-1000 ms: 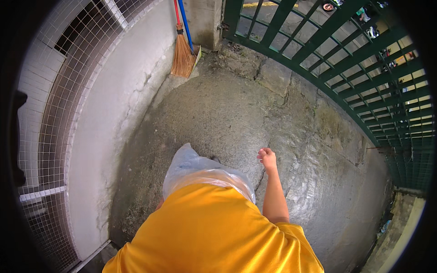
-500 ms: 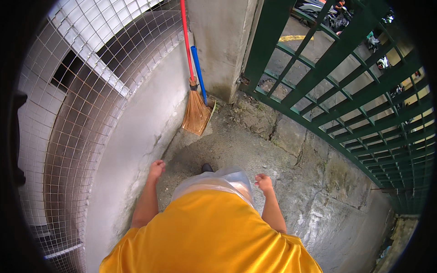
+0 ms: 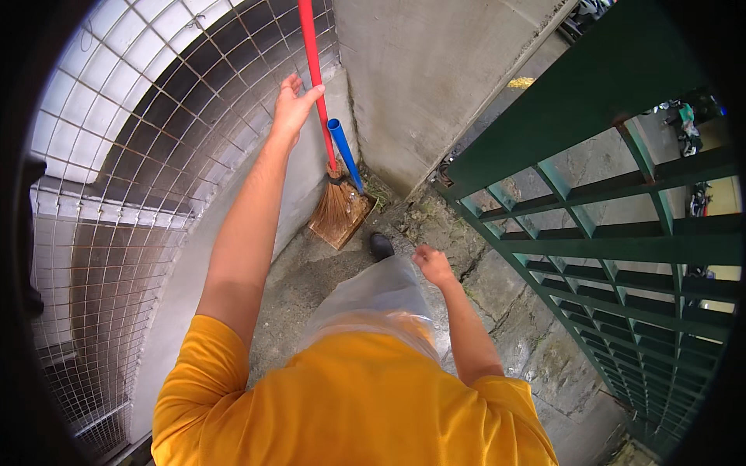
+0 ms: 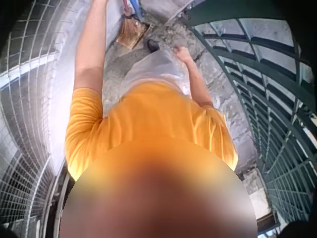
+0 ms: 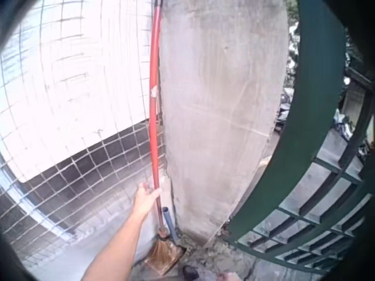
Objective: The person walks from an indoor storage area to an outdoor paved yard, picks up a broom and dustpan, and sweeps debris into the dustpan. The person continues sweeping the concrete surface and collecting scattered debris.
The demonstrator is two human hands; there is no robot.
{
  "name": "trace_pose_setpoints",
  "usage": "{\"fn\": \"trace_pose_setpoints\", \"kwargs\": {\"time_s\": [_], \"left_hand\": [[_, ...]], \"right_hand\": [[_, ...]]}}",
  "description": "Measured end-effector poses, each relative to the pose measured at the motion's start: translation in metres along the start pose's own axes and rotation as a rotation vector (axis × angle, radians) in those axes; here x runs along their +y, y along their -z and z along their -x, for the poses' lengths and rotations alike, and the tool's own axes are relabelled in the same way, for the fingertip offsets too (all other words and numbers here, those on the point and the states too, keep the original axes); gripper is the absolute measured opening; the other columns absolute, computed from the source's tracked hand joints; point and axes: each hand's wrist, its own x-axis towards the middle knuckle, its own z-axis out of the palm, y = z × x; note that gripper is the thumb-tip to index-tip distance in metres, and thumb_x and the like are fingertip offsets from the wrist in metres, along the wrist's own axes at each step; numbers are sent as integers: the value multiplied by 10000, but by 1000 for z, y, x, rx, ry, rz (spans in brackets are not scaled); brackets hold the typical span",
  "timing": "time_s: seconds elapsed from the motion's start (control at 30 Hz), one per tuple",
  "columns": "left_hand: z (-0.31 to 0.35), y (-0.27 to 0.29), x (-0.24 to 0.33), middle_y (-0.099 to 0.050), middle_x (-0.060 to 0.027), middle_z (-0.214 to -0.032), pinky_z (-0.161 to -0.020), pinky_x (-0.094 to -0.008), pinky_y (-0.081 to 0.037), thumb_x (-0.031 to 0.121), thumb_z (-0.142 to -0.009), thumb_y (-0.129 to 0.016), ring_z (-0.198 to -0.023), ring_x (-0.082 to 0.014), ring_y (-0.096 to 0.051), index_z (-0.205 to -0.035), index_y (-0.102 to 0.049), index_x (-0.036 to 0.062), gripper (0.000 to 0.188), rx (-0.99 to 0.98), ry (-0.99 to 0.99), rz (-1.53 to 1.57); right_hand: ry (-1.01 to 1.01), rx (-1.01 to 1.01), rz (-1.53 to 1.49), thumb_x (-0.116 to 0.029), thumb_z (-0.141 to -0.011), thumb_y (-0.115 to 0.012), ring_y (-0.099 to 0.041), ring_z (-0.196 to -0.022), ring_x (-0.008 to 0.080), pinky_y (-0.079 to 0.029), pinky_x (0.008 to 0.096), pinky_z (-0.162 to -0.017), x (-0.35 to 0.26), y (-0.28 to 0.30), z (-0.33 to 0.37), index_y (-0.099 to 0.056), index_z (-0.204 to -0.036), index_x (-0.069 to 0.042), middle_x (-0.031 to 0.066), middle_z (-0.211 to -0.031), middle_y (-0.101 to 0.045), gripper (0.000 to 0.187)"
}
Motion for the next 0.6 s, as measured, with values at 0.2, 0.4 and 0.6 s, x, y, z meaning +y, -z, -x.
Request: {"fn": "trace_pose_setpoints", "kwargs": {"time_s": [0.2,0.4,0.6], "left_hand": [[-8,3,-21,-570,-4,-770,-748,-305,-433,321,-955,-619,-778,-109,-545,-1160,-563,-7,390,-149,89,207],[156,113,-7,-374,11,-613,-811,-421,-486,539,-980,-454,-584,-141,-413,-1054,-560,6,548,158,-29,351],[379,209,80,-329,25,-538,-770,-410,-443,699,-915,-399,-544,-131,-390,-1074,-624,46,709,653,-79,387]], "right_hand": [[229,-112,-33,-263,-839,-698,-653,-963,340,-509,413,-864,-128,70,-154,-639,-1131,4,197,-1093,-654,401],[518,-78,-1,-271,-743,-783,-577,-1122,340,-455,401,-968,-168,15,-264,-502,-1306,10,187,-1353,-504,689],[393,-218,-180,-235,-671,-840,-582,-1119,312,-451,390,-969,-216,-41,-288,-511,-1286,1,164,-1262,-569,736]]}}
